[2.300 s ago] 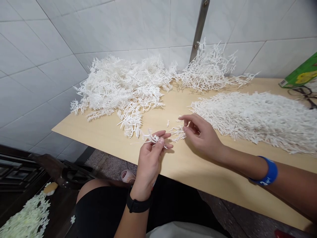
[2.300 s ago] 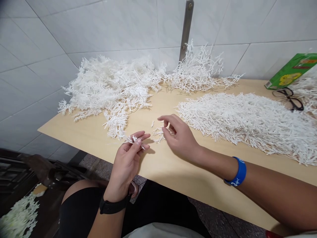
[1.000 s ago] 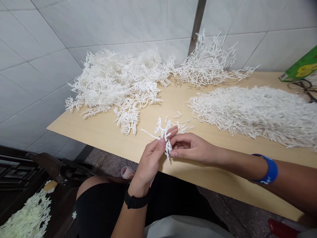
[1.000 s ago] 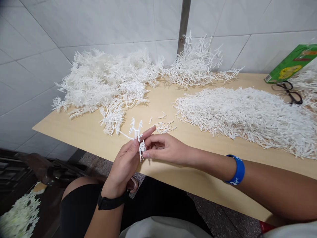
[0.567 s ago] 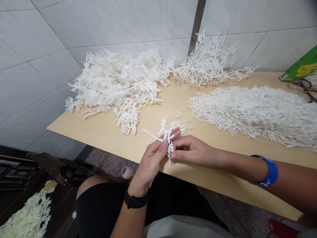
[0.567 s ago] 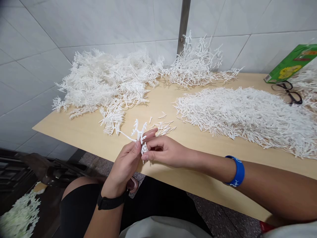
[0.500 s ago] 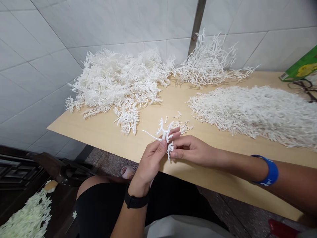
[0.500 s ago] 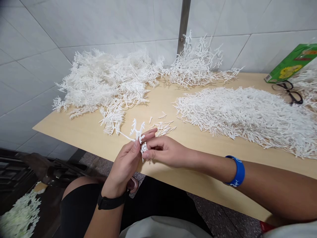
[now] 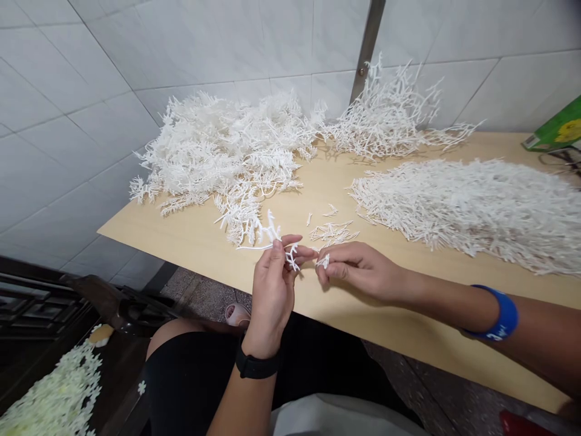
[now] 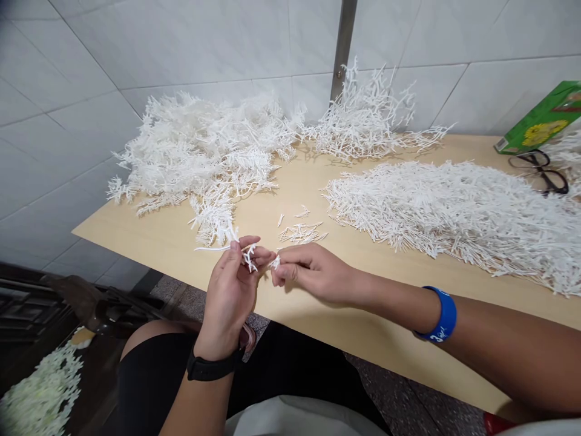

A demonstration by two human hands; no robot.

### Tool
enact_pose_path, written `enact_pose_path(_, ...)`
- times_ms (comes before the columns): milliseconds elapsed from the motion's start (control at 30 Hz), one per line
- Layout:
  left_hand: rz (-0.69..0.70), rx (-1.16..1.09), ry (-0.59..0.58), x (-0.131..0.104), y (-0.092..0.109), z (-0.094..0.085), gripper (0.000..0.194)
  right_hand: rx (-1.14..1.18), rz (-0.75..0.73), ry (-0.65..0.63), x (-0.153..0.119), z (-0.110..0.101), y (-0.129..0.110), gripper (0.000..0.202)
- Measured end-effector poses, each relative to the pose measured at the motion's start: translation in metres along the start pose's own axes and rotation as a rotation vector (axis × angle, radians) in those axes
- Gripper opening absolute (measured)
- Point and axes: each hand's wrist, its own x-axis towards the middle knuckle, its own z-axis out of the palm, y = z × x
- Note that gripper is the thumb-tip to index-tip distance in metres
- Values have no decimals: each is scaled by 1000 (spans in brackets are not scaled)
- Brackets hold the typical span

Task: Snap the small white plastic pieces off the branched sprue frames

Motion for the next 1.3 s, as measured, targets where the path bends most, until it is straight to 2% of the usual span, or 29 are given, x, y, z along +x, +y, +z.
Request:
enact_pose_path(133,-30,-53,-19,1,0,0,30,89,73,86,2,-4,5,36)
enact_pose_path(200,-33,-69,-26,1,1,0,30,24,92,129,2,-3,5,32)
enact_pose_path(333,-37,-86,-24,1,1,-2,30,-292,41,331,3,-3,7,25)
enact_pose_path(400,-19,-102,3,1,1,-3,29,-434,-12,406,2,-4,11,32)
enact_pose_path(500,-9,-196,39,1,1,-1,29,-643,-46,419,-1,-8,21,49)
enact_pose_path(600,10,-320,83,0,1,2,29,-932,-63,395,-3,-16,32,45)
enact_pose_path(733,162,-380,199,-4,0,3,29,-1199,-114,406,-1,-20,30,43)
enact_pose_path(800,215,-379,227,-6,-2,2,28,-1252,-135,324,7,-11,23,49)
enact_pose_path(867,226,-364,220,-7,-4,0,28,-1282,-104,101,22,1,19,55)
enact_pose_path(900,225,-350,214,-8,-5,-1,28,-1284,-58,0,33,6,18,57)
enact_pose_path(967,239,-302,212,-7,-7,-2,28,-1286,43,-70,53,9,20,53)
enact_pose_path(1033,278,-242,228,-6,-9,-3,28,-1292,157,-70,66,-3,25,54)
enact_pose_path(1100,297,-196,242,-6,-11,-4,30,-1341,244,-37,63,-26,31,55)
enact_pose_path(1233,263,-127,226,-6,-14,-8,34,-1509,347,91,26,-75,35,53)
enact_pose_path(1300,258,-66,196,-6,-15,-10,35,-1556,312,151,7,-85,26,51)
